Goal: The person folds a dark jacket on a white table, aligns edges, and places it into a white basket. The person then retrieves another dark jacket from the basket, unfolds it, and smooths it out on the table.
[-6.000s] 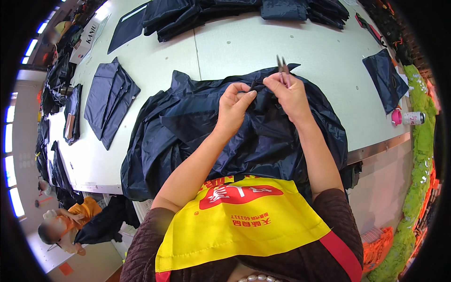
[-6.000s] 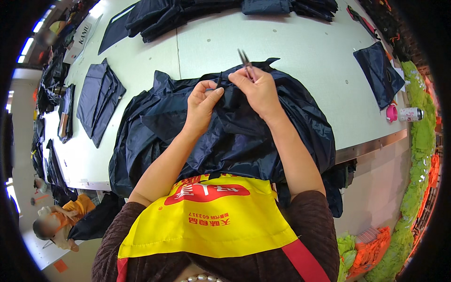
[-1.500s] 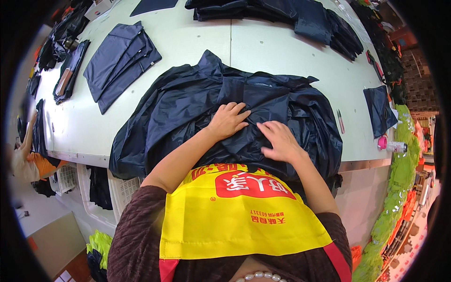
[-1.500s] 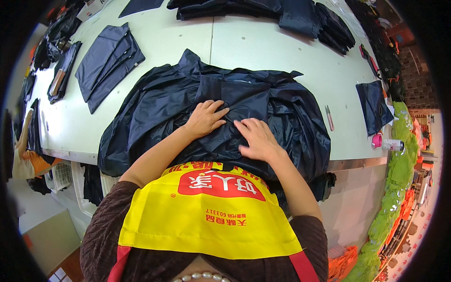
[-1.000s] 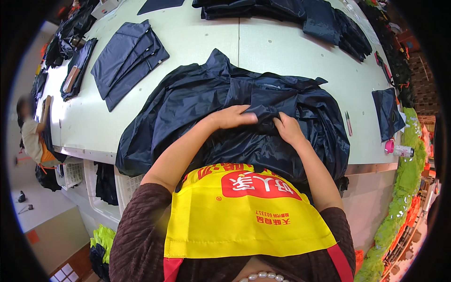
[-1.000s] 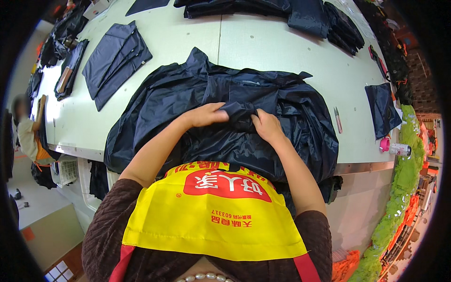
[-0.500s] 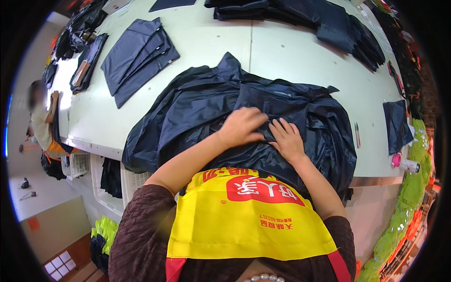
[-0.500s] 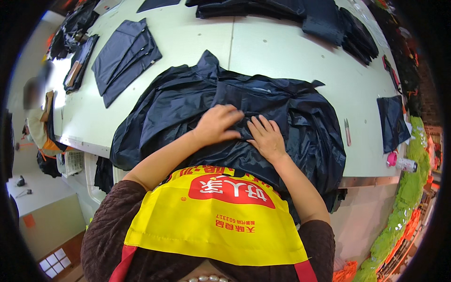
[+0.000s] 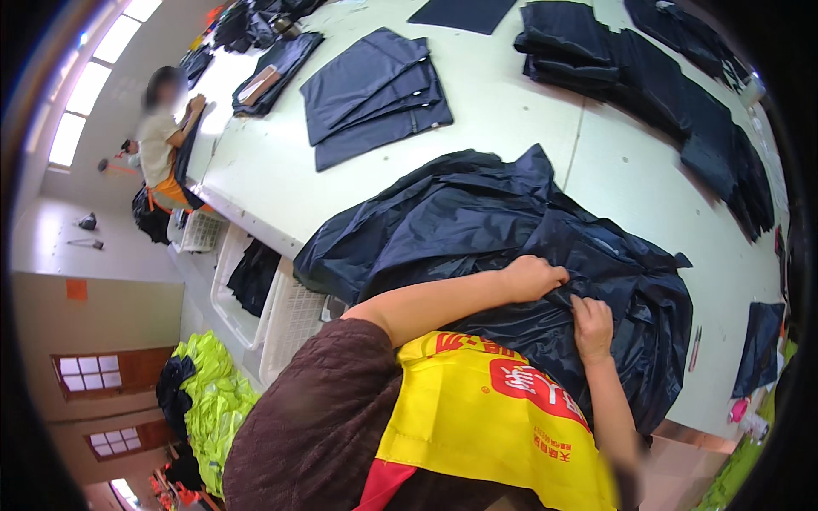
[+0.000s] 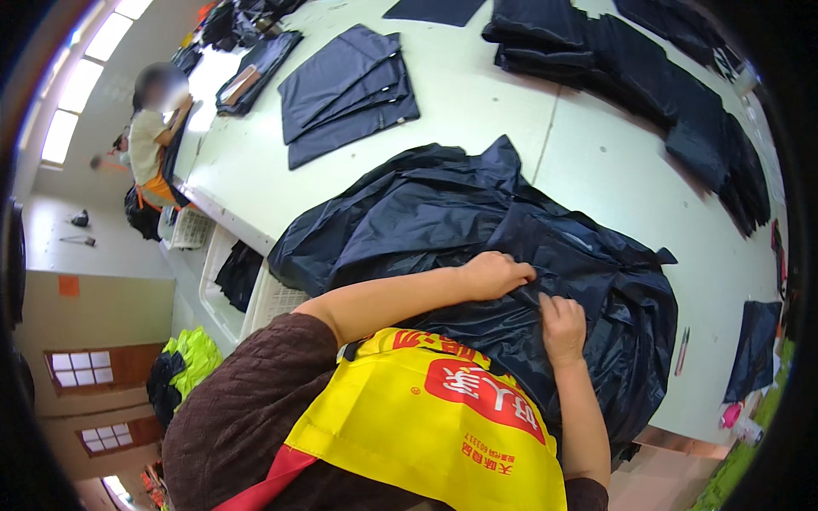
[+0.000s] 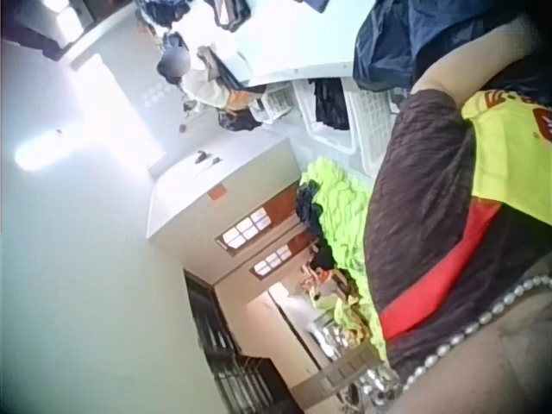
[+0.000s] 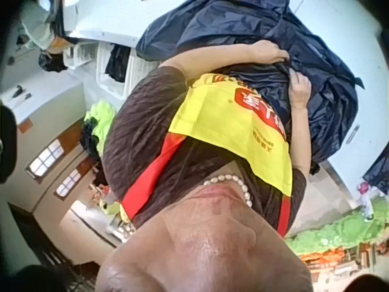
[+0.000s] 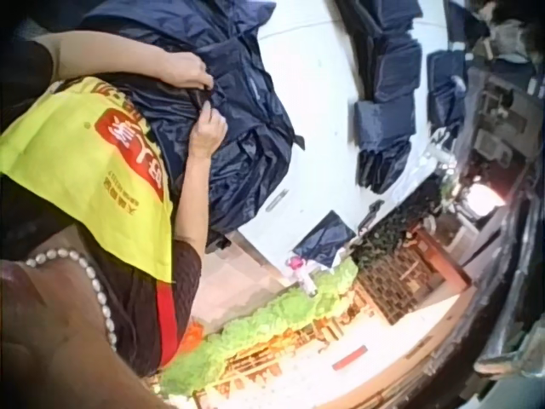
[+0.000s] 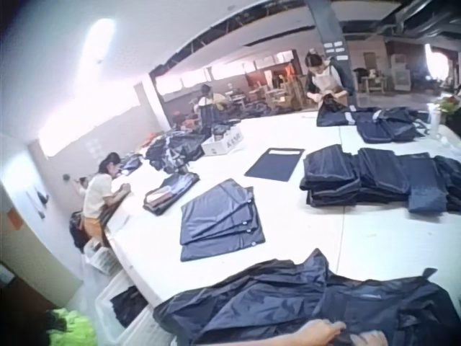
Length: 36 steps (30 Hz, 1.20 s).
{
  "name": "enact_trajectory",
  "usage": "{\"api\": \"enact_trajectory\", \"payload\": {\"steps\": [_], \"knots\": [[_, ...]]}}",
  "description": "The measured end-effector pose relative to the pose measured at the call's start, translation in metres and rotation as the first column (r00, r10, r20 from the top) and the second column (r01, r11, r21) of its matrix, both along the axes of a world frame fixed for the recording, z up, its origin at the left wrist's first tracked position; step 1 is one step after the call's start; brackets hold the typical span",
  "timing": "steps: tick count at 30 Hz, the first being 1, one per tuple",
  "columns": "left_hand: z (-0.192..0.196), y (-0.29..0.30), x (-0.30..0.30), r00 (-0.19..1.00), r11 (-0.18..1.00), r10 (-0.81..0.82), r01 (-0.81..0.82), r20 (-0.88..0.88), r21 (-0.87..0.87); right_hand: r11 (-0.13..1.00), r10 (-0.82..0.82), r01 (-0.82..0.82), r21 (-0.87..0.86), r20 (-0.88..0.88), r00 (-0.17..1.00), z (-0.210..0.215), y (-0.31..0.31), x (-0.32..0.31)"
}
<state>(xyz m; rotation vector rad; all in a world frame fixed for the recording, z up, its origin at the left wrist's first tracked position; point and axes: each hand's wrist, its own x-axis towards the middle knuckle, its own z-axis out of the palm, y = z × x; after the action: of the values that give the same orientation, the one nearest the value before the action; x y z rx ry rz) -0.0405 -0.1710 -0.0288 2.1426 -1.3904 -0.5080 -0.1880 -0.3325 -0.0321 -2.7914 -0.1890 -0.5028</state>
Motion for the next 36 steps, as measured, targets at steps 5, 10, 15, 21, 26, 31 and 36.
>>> {"api": "enact_trajectory", "payload": {"steps": [5,10,15,21,26,31,36], "knots": [[0.007,0.001,-0.02,0.785,0.937,-0.049,0.25,0.618,-0.243,0.981,0.011,0.009,0.193,-0.104,0.995,0.003,-0.007,0.007],[-0.024,-0.001,0.0,0.924,0.935,-0.125,0.232,0.362,-0.269,0.971,-0.077,0.096,-0.218,0.093,0.993,0.052,0.015,0.013],[-0.025,-0.011,0.004,0.976,0.936,-0.059,0.128,0.212,-0.329,0.999,-0.041,0.041,-0.006,0.004,0.999,0.007,-0.015,0.005],[0.0,-0.007,0.012,0.855,0.929,-0.034,0.218,0.517,-0.3,0.95,-0.013,0.09,0.299,-0.25,0.968,0.007,-0.038,0.02],[-0.02,-0.016,0.028,0.927,0.956,-0.144,0.221,0.347,-0.193,0.993,0.0,0.002,-0.117,0.022,1.0,0.044,-0.016,0.032],[-0.009,-0.025,0.026,0.912,0.954,0.039,0.087,0.409,-0.286,0.971,0.002,0.035,0.234,-0.155,0.988,0.012,-0.043,0.036],[-0.014,-0.027,0.032,0.84,0.941,-0.052,0.221,0.54,-0.254,0.939,0.023,0.081,0.334,-0.295,0.955,0.017,-0.052,0.048]]}}
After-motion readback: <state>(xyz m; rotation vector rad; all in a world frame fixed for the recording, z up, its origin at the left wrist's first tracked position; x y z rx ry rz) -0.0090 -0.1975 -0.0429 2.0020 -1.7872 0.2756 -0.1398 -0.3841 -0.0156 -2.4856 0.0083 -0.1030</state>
